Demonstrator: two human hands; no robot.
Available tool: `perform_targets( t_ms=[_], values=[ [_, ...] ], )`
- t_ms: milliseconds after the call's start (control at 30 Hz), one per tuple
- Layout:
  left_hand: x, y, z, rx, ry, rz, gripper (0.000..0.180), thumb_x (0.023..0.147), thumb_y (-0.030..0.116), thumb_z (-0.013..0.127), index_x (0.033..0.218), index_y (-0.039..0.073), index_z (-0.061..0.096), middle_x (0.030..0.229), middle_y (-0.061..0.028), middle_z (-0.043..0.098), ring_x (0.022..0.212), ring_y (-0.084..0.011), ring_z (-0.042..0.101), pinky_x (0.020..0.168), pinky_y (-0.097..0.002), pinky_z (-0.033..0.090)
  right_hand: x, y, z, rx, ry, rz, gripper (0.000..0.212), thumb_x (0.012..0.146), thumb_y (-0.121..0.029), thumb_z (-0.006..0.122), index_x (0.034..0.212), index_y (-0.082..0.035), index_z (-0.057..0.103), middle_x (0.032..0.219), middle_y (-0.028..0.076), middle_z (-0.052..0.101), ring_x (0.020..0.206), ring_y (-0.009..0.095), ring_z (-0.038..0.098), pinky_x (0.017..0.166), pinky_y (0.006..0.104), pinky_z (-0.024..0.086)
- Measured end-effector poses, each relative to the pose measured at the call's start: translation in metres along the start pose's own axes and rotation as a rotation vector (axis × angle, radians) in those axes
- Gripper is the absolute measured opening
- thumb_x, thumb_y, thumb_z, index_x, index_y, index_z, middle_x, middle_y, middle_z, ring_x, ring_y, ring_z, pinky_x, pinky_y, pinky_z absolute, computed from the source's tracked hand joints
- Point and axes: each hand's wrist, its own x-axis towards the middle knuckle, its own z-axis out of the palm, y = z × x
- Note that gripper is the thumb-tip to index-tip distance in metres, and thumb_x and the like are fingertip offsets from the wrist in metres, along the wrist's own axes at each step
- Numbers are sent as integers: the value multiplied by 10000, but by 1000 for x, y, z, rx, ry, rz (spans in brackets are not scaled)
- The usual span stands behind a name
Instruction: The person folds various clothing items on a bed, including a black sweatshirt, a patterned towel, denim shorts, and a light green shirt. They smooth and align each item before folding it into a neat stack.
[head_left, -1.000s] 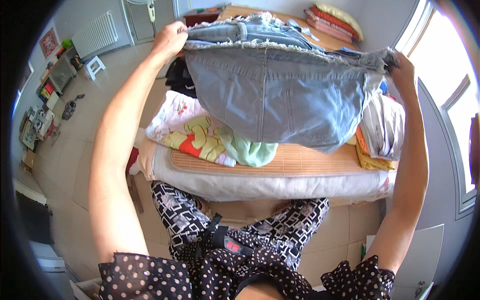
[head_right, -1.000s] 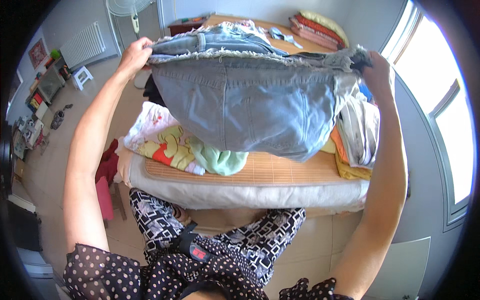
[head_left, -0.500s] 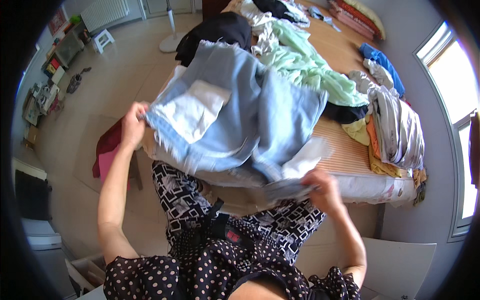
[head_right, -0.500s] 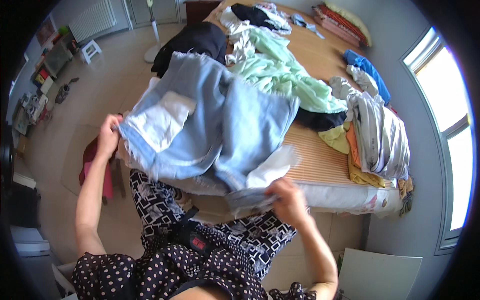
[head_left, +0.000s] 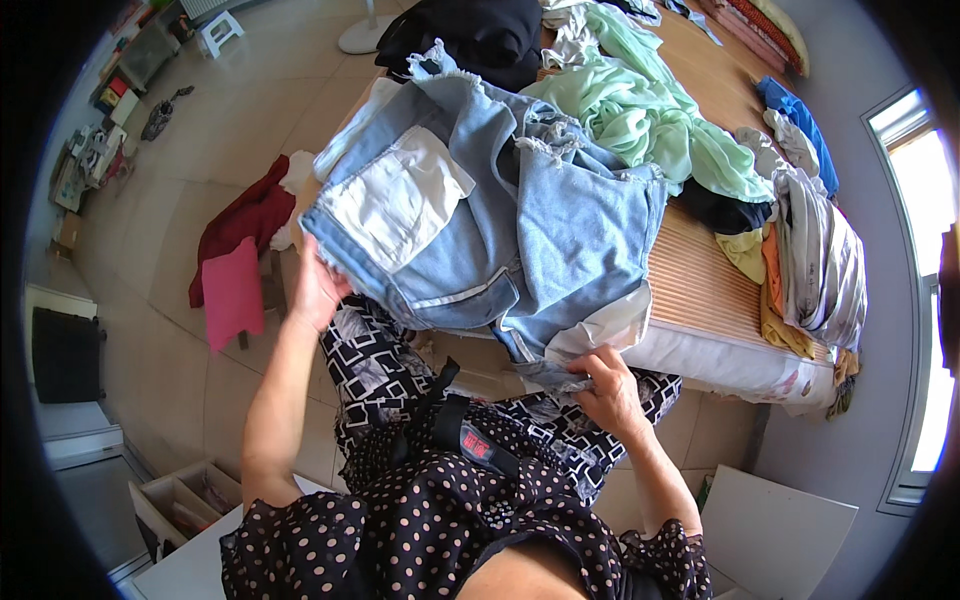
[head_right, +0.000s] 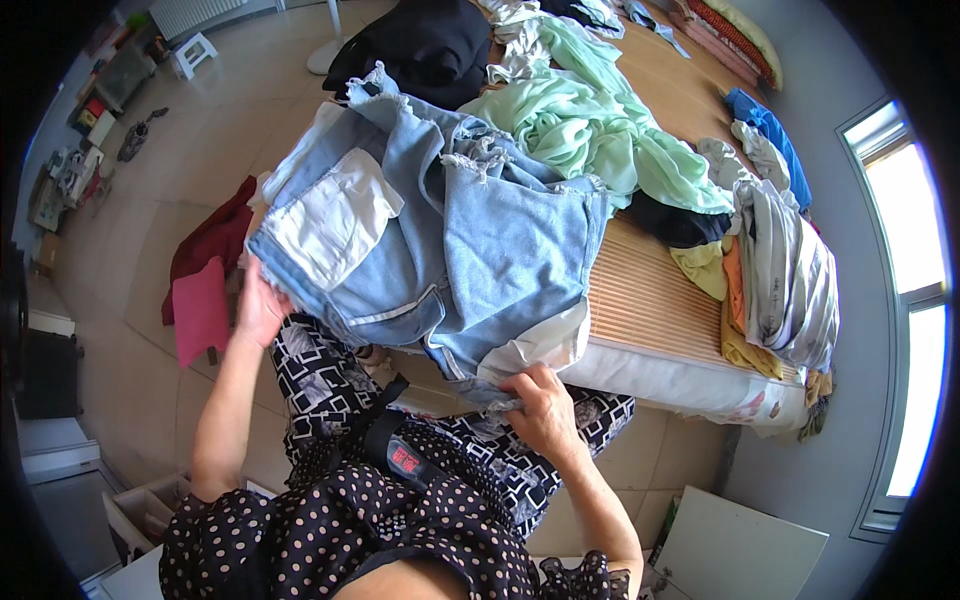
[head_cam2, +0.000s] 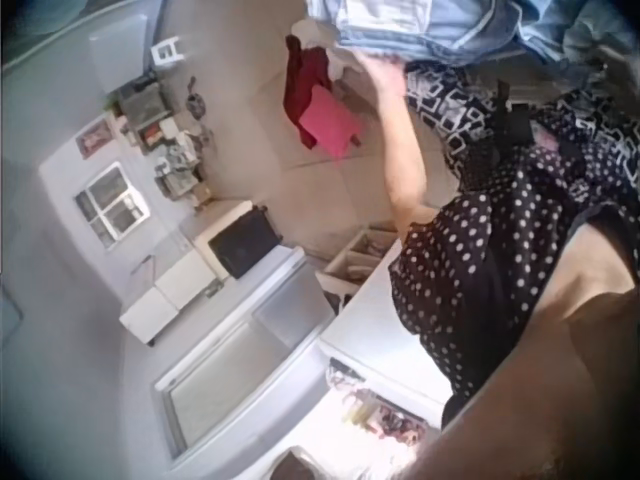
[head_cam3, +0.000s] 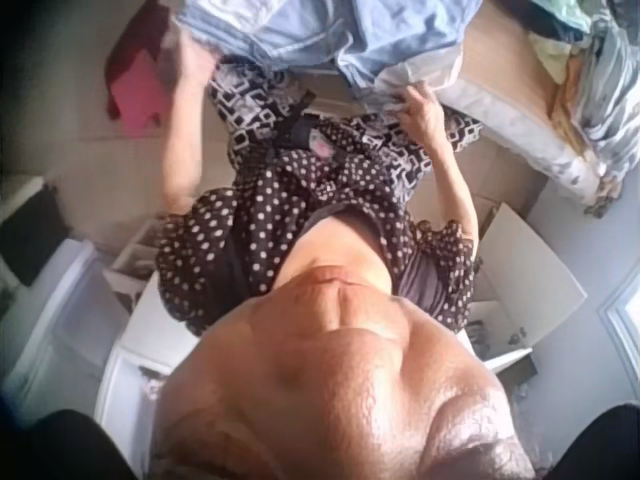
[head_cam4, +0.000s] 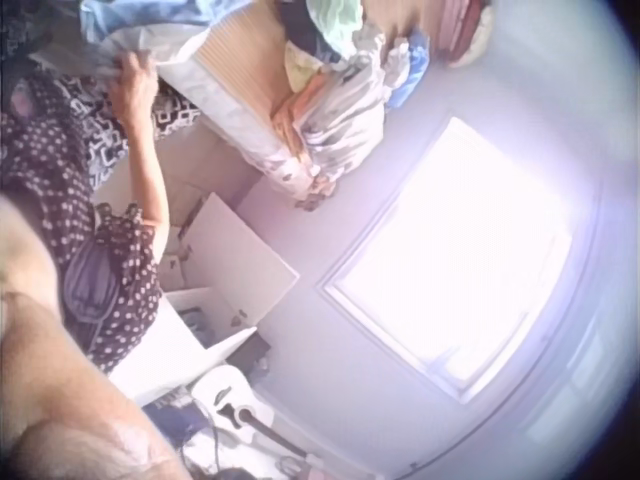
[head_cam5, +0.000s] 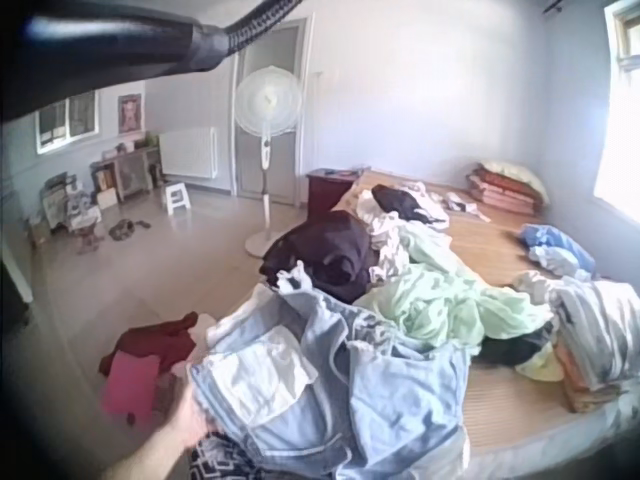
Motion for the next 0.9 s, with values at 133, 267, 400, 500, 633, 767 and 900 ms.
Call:
perform_targets(
  t_ms=[133,267,400,500,633,767,900],
  values=[
    [-31,-40,14,-188,-203,-53,523,887,499,434,1208,87,468,1122,-24,558,987,-145,549,848,-330,458,-4,-4,0,-152,53,-118,361,538,-13,646,893,-44,593,941,119,546,888,312,529,796,388,433],
    [-31,-57,-11,-19,-276,-134,431,787,209,579,1182,59,495,1120,-72,570,1023,-191,542,891,-361,436,14,-19,-37,326,-329,7,325,670,-69,697,982,-48,608,913,105,628,849,258,610,758,343,479],
    [-25,-53,-18,-375,-252,-49,497,797,315,464,1195,19,483,1181,-113,553,1086,-267,519,956,-399,388,93,-12,-73,-71,181,-220,278,759,-72,603,1036,-57,582,943,134,610,833,323,591,719,374,479],
    [-22,-59,-4,-530,-235,-79,519,835,357,454,1237,28,460,1248,-111,513,1123,-282,494,984,-404,358,155,9,-87,-283,399,-363,356,754,-111,620,1095,-33,553,1009,157,586,971,330,521,865,407,385],
    [-31,-67,7,-620,-193,-72,499,914,416,356,1268,77,447,1295,-87,475,1173,-279,455,1008,-425,329,164,27,-87,-336,231,-105,350,709,-157,669,1038,-81,577,906,92,609,906,259,557,792,388,384],
    [-42,-78,2,-686,-196,-193,533,922,436,328,1316,79,378,1342,-96,416,1214,-268,415,1020,-444,326,109,17,-81,-418,309,-114,168,679,-105,660,819,-40,593,767,112,592,752,282,576,685,381,423],
    [-33,-88,10,-448,-365,-144,521,919,413,369,1312,72,360,1331,-106,408,1195,-240,428,1014,-405,346,62,52,-77,-407,349,177,150,677,-108,655,789,-44,579,757,109,583,742,283,570,656,379,426]
  ],
)
